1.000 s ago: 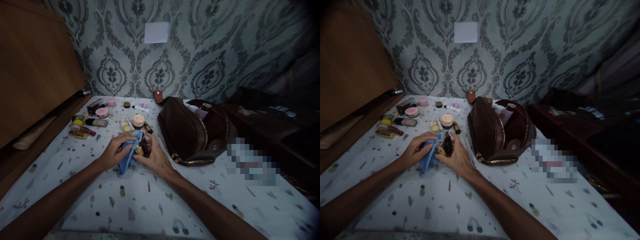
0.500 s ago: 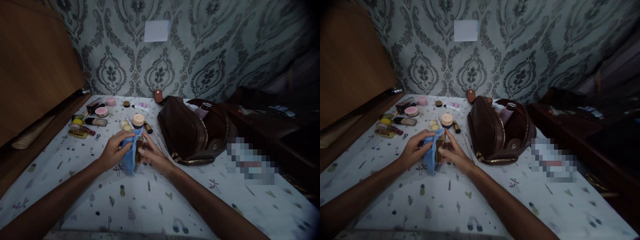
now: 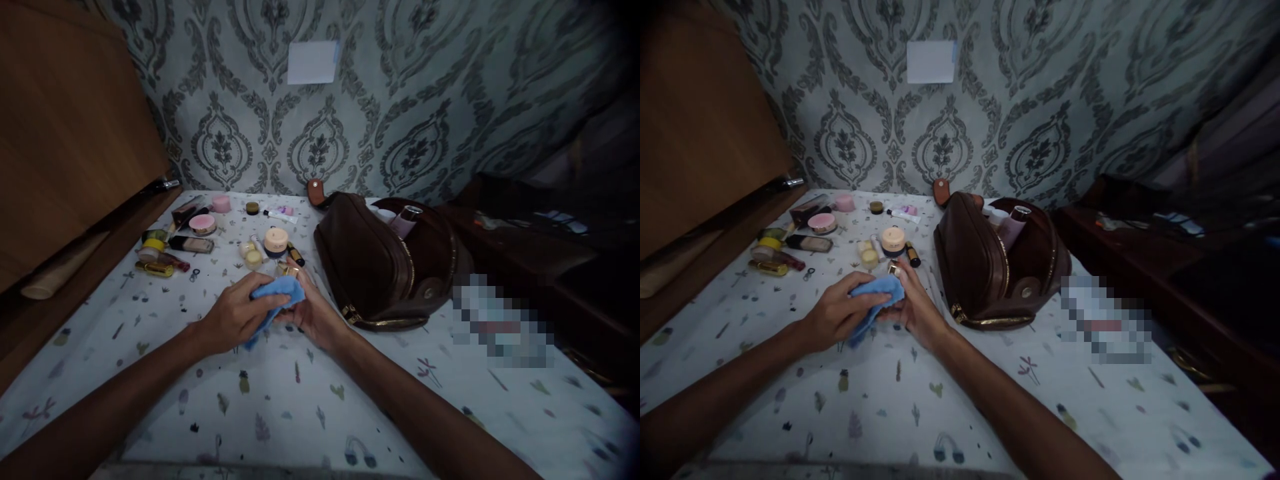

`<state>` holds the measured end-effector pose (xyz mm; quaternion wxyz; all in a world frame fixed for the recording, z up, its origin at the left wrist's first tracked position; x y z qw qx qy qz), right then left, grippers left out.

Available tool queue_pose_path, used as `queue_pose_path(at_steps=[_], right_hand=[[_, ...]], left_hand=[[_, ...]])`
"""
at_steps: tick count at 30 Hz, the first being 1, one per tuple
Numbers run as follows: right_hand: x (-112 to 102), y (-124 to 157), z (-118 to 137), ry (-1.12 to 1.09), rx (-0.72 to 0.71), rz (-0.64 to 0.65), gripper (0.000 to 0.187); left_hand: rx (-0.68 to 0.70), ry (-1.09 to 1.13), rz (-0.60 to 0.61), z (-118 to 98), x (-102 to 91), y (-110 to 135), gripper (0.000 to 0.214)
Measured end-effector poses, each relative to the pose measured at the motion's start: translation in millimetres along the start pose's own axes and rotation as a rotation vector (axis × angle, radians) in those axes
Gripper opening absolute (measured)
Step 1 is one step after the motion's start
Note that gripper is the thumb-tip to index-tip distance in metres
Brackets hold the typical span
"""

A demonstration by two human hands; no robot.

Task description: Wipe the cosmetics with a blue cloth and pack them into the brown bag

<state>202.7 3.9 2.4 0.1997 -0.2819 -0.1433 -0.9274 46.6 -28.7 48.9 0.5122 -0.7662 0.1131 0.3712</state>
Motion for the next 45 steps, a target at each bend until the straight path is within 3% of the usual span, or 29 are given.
queue_pose_path(at_steps=[4,7,15,18,22,25,30,37,41,45], right_hand=[[-2.9,0.3,3.6,-0.06,-0.028,-0.055,0.053],[-3.2,-0.7,2.1,-0.083,0.03,0.007,0.047],[1.6,1.5,-7.1,-0.015,0.159,0.178,0.049],[3.9,3.8,-3.8,-0.029,0.096,0.174,0.045],[4.0,6.0,3.4,-0.024,-0.029,0.112,0.054],[2.8,4.2,3.9,0.001,-0.053,0.084,0.052],[1.6,-0.9,0.2,0.024,-0.069,-0.005,0.062],[10.0,1.0,0.8,0.094,-0.098,0.019,0.061],[9.8,0.7,0.6,0.09,-0.054,0.049,0.058],[5.8,-0.6,-2.7,0.106,-0.059,0.103,0.068]], left_hand=[[0.112,-0.037,0.026,-8.0,2.9,0.1,0.029],[0.113,-0.025,0.009,-10.6,4.5,0.3,0.033],[-0.122,-0.172,-0.061,10.8,6.2,5.8,0.047],[-0.247,-0.138,-0.047,20.1,9.1,8.6,0.045],[-0.364,-0.057,0.007,25.2,13.8,11.4,0.042],[-0.367,-0.017,0.069,24.3,16.2,13.0,0.045],[-0.295,-0.108,0.129,20.2,20.5,16.6,0.07],[-0.309,-0.139,0.115,20.0,23.3,16.9,0.067],[-0.396,-0.096,0.112,24.9,24.6,18.2,0.071],[-0.515,-0.033,0.143,28.4,26.8,20.5,0.082]])
Point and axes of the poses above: each hand's wrist, its own y-axis away from the middle knuckle, its own x-axis out of the palm, z = x × y, the point moved 3 cm from there along -y, towards the middle knuckle, and after that the axes turned 2 degrees about -z, right-handed, at the moved point
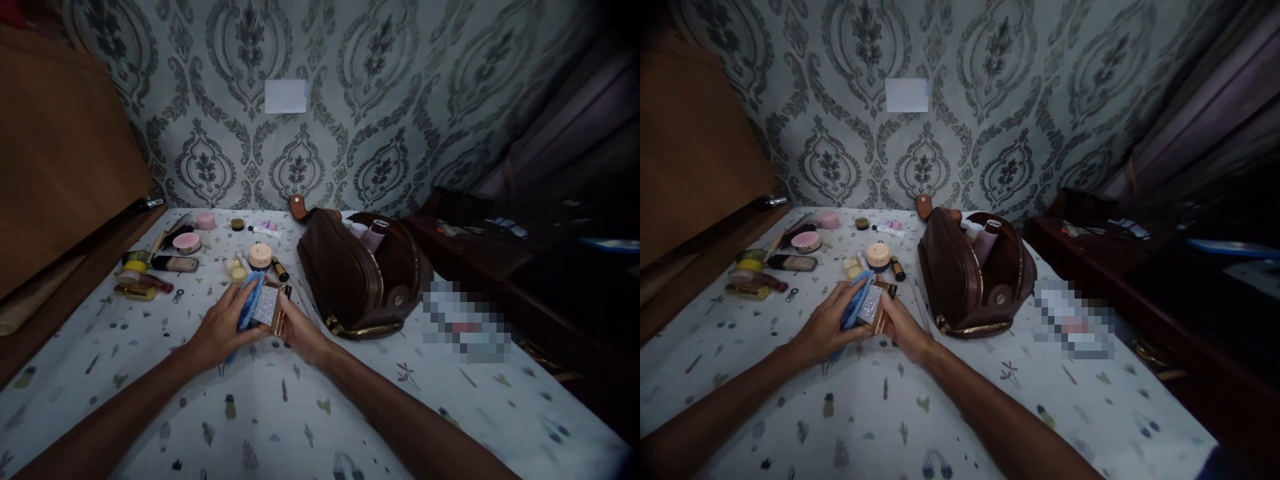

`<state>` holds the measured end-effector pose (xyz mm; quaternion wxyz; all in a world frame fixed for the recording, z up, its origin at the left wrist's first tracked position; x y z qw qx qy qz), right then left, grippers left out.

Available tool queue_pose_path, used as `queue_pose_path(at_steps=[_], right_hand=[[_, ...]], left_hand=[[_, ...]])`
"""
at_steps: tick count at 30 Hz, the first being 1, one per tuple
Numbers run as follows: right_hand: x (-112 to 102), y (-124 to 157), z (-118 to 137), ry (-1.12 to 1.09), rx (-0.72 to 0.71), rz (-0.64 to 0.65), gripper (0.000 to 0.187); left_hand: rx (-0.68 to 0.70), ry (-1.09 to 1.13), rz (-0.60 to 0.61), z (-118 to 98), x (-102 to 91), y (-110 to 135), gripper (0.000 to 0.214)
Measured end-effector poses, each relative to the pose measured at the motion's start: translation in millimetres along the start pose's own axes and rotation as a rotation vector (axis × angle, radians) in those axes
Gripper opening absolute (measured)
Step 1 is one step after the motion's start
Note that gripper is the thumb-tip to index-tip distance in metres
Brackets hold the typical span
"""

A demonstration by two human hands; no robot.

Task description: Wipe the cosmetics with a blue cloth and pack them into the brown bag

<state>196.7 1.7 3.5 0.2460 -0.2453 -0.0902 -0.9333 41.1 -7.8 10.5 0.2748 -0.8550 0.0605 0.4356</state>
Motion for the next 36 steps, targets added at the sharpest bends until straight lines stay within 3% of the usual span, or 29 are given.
queue_pose_path(at_steps=[6,10,15,22,26,29,33,36], right_hand=[[-8.4,-0.5,-10.7,0.105,-0.047,0.001,0.082],[-9.5,3.5,-2.5,0.332,-0.184,0.006,0.082],[-7.1,11.9,17.6,0.608,-0.307,0.077,0.066],[-2.1,18.3,45.9,0.961,-0.447,-0.031,0.043],[2.6,23.9,56.6,0.987,-0.428,-0.046,0.036],[1.6,28.3,62.2,0.93,-0.475,-0.146,0.04],[2.9,36.3,75.5,0.89,-0.544,-0.207,0.044],[4.8,43.6,91.4,0.908,-0.589,-0.219,0.047]], left_hand=[[0.033,0.097,0.046,1.0,0.2,-3.5,0.086],[0.106,0.15,0.028,7.0,2.1,-4.6,0.079],[0.124,-0.012,-0.005,17.1,2.5,-1.2,0.077],[0.208,-0.294,-0.097,19.2,1.1,3.3,0.066],[0.166,-0.276,-0.084,15.3,1.7,1.6,0.069],[0.098,-0.175,-0.097,9.9,-3.5,-4.7,0.069],[0.04,-0.003,-0.127,-2.5,-15.5,-19.4,0.053],[-0.053,0.114,-0.067,-13.6,-23.6,-33.4,0.044]])
Point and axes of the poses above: each hand's wrist, its own y-axis away from the middle knuckle, its own x-axis out of the palm, z = x × y, the point moved 3 cm from there along -y, towards the middle knuckle, and after that the axes turned 2 degrees about -z, right-handed, at the moved point
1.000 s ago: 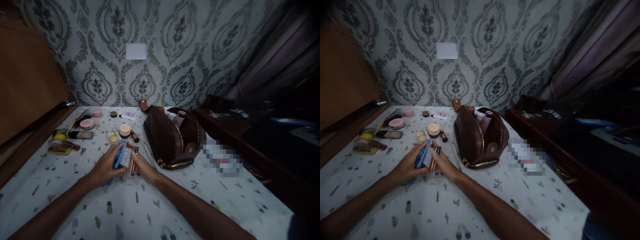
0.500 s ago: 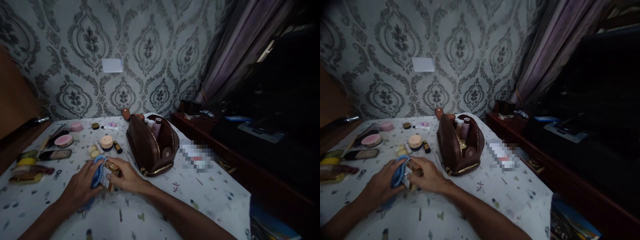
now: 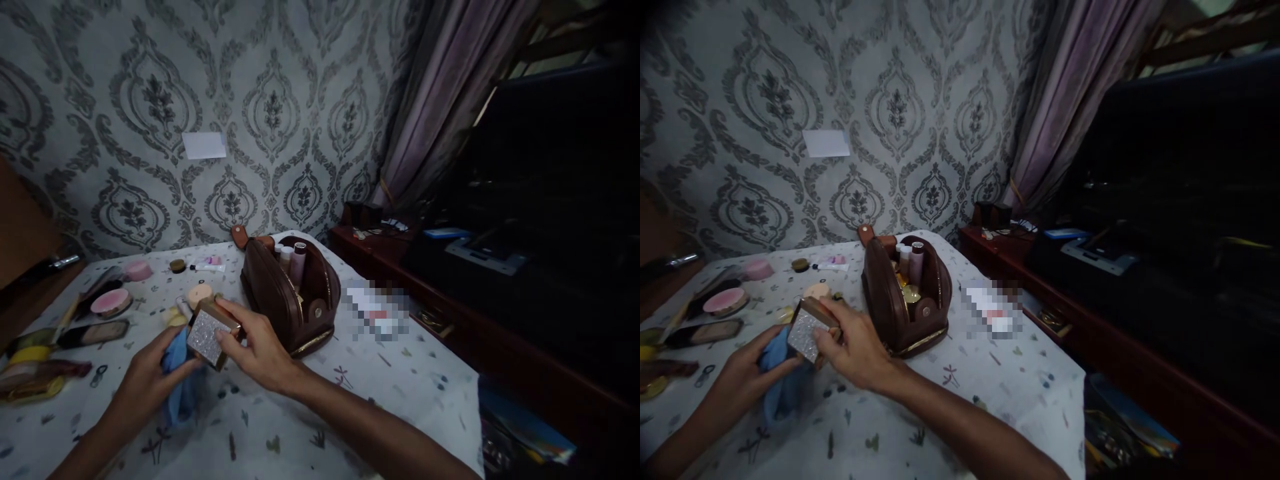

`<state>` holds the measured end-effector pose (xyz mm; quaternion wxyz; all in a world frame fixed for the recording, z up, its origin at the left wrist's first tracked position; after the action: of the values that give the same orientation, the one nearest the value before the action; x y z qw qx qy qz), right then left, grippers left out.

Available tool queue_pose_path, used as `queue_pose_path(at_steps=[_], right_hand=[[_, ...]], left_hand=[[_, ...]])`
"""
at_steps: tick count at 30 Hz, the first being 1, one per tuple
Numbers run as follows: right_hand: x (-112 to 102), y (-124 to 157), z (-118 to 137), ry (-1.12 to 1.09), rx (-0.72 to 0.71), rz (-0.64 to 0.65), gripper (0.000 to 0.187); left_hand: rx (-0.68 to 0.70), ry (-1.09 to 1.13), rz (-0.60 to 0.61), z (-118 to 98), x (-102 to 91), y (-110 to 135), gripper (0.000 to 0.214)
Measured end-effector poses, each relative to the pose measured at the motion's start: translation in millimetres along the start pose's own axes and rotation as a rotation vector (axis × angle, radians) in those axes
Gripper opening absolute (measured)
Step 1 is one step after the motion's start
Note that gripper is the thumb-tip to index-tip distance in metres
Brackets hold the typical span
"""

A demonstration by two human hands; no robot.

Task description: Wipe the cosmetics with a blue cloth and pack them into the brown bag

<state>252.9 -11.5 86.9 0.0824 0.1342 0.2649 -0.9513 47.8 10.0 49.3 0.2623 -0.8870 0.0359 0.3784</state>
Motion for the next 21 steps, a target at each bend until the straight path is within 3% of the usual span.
queue_pose_path(at_steps=[5,11,14,17,21], right_hand=[[-17.1,-2.4,6.8,0.041,-0.018,-0.004,0.044],[-28.9,1.8,8.1,0.067,-0.018,0.005,0.042],[-37.4,2.5,13.3,0.079,-0.009,-0.006,0.04],[-48.6,1.2,19.8,0.067,0.005,-0.015,0.041],[-73.7,-5.8,28.5,0.013,0.018,-0.123,0.046]], left_hand=[[0.016,-0.022,0.121,-8.9,-1.1,-12.3,0.043],[0.012,-0.403,0.186,32.2,18.3,-2.6,0.044],[0.022,-0.471,0.266,38.7,24.1,0.4,0.044],[0.031,-0.563,0.376,25.8,22.2,-0.9,0.044],[0.103,-0.699,0.389,-8.4,14.4,-13.9,0.045]])
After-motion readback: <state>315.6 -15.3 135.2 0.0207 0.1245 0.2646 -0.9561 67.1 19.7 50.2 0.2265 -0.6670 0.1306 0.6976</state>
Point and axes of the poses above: each hand's wrist, its own y-axis away from the middle knuckle, its own x-axis out of the palm, z = x × y, the point moved 3 cm from there along -y, towards the middle knuckle, and after that the axes turned 2 degrees about -z, right-handed, at the moved point
